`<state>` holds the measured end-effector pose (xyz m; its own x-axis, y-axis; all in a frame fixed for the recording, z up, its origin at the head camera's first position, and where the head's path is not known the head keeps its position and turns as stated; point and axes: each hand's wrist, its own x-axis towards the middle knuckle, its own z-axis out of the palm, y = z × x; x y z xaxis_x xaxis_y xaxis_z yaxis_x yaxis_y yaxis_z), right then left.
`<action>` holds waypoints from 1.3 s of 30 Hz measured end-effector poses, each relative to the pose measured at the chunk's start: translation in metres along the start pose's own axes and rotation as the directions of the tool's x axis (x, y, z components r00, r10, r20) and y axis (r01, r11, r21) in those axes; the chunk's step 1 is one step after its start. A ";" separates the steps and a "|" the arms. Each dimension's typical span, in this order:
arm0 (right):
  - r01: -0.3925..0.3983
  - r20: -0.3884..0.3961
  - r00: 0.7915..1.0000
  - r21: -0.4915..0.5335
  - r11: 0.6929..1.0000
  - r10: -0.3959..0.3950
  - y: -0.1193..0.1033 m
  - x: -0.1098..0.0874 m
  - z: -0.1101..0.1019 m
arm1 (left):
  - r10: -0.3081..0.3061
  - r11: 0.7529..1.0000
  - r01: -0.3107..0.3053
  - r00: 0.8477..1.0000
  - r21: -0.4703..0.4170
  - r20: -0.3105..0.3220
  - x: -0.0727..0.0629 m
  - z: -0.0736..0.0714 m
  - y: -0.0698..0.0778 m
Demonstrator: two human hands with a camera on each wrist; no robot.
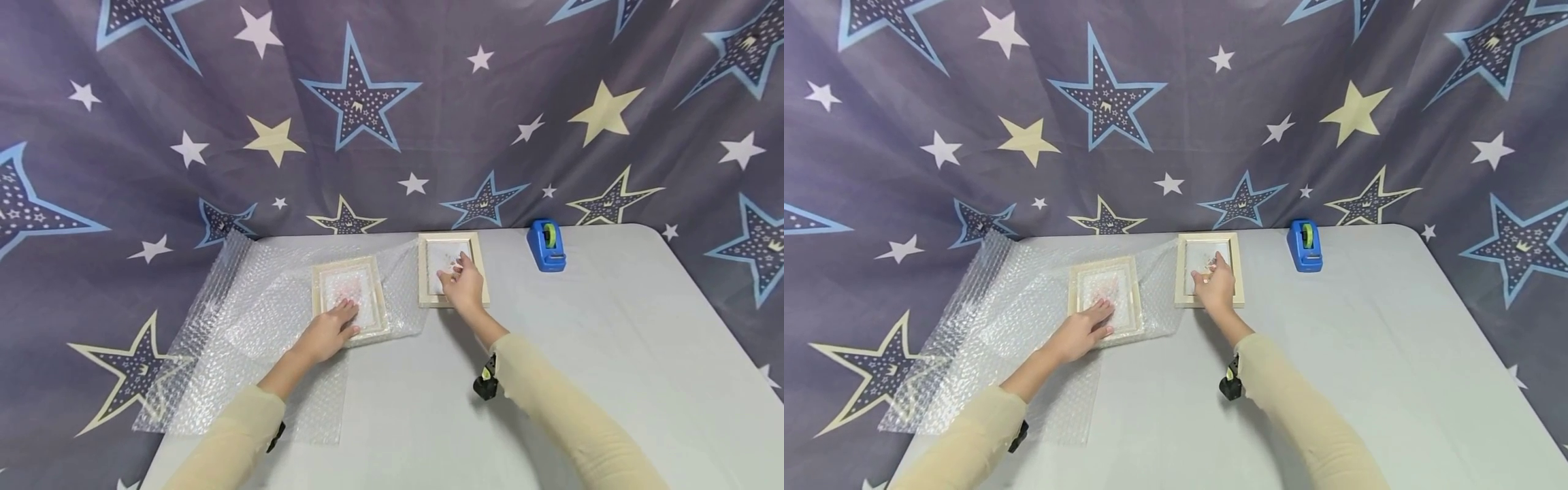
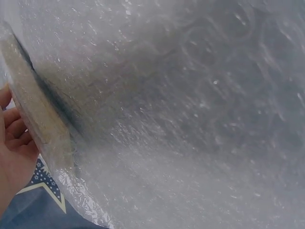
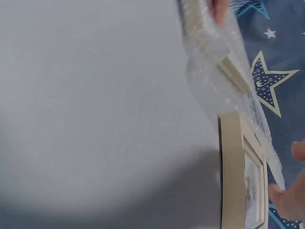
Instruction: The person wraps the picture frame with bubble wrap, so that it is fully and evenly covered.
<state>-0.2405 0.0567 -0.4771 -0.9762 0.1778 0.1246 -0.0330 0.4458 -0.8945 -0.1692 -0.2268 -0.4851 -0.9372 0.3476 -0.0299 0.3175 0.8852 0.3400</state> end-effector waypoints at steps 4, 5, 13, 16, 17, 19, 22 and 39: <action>-0.199 0.097 0.977 0.097 0.975 0.190 -0.002 0.001 0.002 | 0.001 1.000 -0.001 1.000 0.000 0.001 0.000 -0.001 0.001; -0.238 0.115 0.968 0.127 0.963 0.224 -0.002 0.001 0.004 | 0.002 1.000 -0.002 1.000 0.001 0.002 0.000 -0.001 0.001; -0.373 0.135 0.928 0.339 0.864 0.347 -0.008 0.007 0.020 | 0.012 1.000 -0.012 1.000 0.006 -0.023 0.000 -0.001 0.001; -0.362 0.089 0.931 0.352 0.863 0.354 -0.012 0.008 0.022 | 0.021 1.000 -0.021 0.999 0.003 -0.029 0.000 -0.001 0.001; -0.351 0.079 0.935 0.363 0.863 0.347 -0.014 0.009 0.022 | 0.024 1.000 -0.024 0.999 0.005 -0.032 0.000 -0.001 0.001; -0.329 0.067 0.942 0.386 0.862 0.329 -0.020 0.008 0.021 | 0.020 1.000 -0.020 0.999 0.005 -0.032 0.000 -0.001 0.001; -0.295 0.078 0.954 0.437 0.850 0.290 -0.031 0.007 0.019 | 0.015 1.000 -0.015 1.000 0.011 -0.027 -0.003 -0.002 0.001; -0.433 0.171 0.901 0.418 0.799 0.399 -0.031 -0.006 0.007 | 0.079 0.997 -0.079 0.996 -0.010 -0.030 -0.006 -0.003 0.001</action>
<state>-0.2354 0.0357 -0.4527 -0.9292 0.1877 -0.3182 0.3069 -0.0874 -0.9477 -0.1636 -0.2285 -0.4821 -0.9131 0.4069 0.0247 0.3891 0.8519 0.3505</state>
